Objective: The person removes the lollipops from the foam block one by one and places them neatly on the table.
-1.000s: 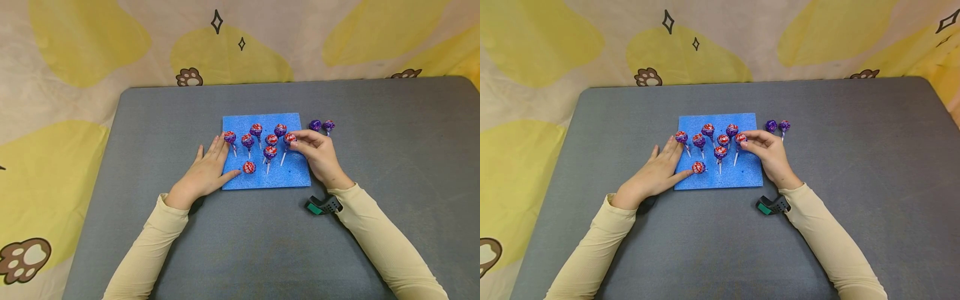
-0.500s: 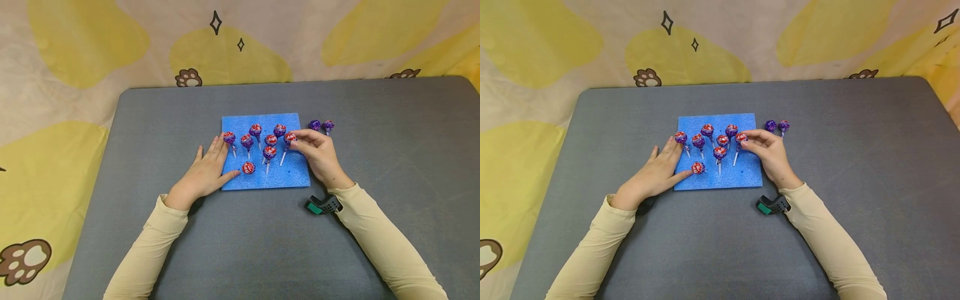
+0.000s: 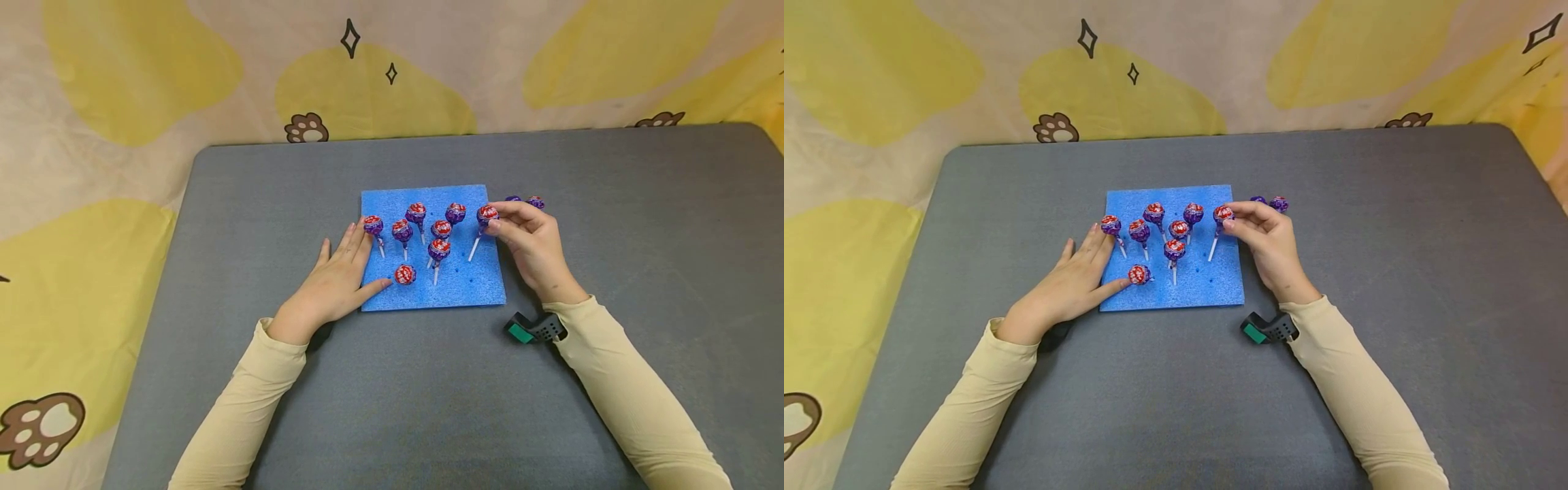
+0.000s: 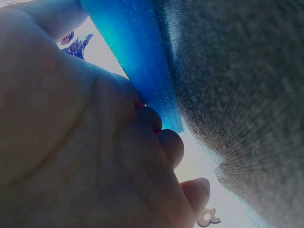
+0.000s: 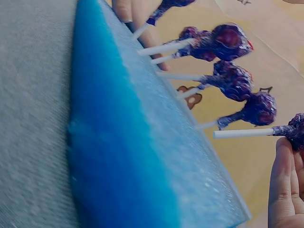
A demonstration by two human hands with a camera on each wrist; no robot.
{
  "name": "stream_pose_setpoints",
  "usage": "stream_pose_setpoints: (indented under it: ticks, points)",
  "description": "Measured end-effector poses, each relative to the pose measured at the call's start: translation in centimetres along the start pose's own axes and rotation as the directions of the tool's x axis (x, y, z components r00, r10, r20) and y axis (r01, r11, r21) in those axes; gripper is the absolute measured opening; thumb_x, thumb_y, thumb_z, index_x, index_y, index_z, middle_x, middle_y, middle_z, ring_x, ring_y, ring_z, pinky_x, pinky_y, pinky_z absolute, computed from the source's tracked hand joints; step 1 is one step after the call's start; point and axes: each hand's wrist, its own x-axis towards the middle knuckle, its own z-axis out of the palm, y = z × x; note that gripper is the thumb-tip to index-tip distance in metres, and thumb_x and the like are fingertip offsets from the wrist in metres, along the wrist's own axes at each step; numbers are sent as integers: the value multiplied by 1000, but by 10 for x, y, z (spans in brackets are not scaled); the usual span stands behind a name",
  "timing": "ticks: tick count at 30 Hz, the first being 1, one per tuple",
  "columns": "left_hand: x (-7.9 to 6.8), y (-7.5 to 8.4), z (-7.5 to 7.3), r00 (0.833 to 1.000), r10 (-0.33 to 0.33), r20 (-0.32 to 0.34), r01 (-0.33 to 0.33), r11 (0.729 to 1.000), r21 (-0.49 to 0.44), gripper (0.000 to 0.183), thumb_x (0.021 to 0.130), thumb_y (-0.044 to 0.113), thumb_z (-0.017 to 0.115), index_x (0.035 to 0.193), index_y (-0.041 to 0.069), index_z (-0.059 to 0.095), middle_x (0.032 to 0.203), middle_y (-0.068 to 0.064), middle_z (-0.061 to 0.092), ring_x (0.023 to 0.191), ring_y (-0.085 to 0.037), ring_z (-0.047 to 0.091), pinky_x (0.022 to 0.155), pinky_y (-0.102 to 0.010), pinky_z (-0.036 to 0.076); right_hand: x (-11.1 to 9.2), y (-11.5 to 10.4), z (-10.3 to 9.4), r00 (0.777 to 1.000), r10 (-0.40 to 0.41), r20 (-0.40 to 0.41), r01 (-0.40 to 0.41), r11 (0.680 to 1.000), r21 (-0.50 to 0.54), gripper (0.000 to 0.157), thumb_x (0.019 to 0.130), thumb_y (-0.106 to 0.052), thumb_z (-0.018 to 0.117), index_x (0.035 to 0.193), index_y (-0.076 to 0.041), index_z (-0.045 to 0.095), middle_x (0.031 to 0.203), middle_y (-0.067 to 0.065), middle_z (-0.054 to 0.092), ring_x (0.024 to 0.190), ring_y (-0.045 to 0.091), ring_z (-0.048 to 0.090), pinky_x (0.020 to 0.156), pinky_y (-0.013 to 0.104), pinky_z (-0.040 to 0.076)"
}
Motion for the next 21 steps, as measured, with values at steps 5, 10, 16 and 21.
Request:
stream_pose_setpoints:
  ticks: [5, 10, 16, 21]
  points:
    - [-1, 0, -1, 1000, 4, -3, -4, 1000, -2, 84, 95, 54, 43, 150, 1, 9, 156, -11, -12, 142, -25, -11, 110, -56, -3, 3, -2, -4, 999, -27, -20, 28, 999, 46, 18, 85, 11, 61, 99, 4, 69, 92, 11, 68, 79, 17, 64, 76, 28, 53]
    - [-1, 0, 0, 1000, 6, -4, -6, 1000, 1, 83, 95, 54, 42, 150, 1, 10, 156, -11, -10, 143, -24, -11, 110, -56, -2, 6, -7, -10, 997, -42, -62, 48, 994, 95, 21, 84, 18, 56, 96, 7, 69, 90, 13, 67, 78, 18, 63, 73, 27, 53]
    - [0, -1, 0, 1000, 4, -4, -4, 1000, -7, 84, 95, 54, 43, 150, 2, 8, 156, -11, -11, 142, -24, -11, 110, -56, -3, 10, -14, -25, 992, -65, -108, 84, 980, 183, 15, 83, 16, 60, 96, 13, 66, 89, 17, 67, 74, 21, 64, 69, 27, 54]
    - [0, -1, 1, 1000, 2, -6, -2, 1000, -5, 83, 95, 54, 43, 150, 1, 9, 156, -11, -10, 142, -24, -11, 110, -56, -2, 14, -18, -39, 988, -70, -137, 97, 974, 206, 14, 82, 17, 61, 95, 17, 65, 88, 19, 67, 73, 23, 64, 68, 28, 54]
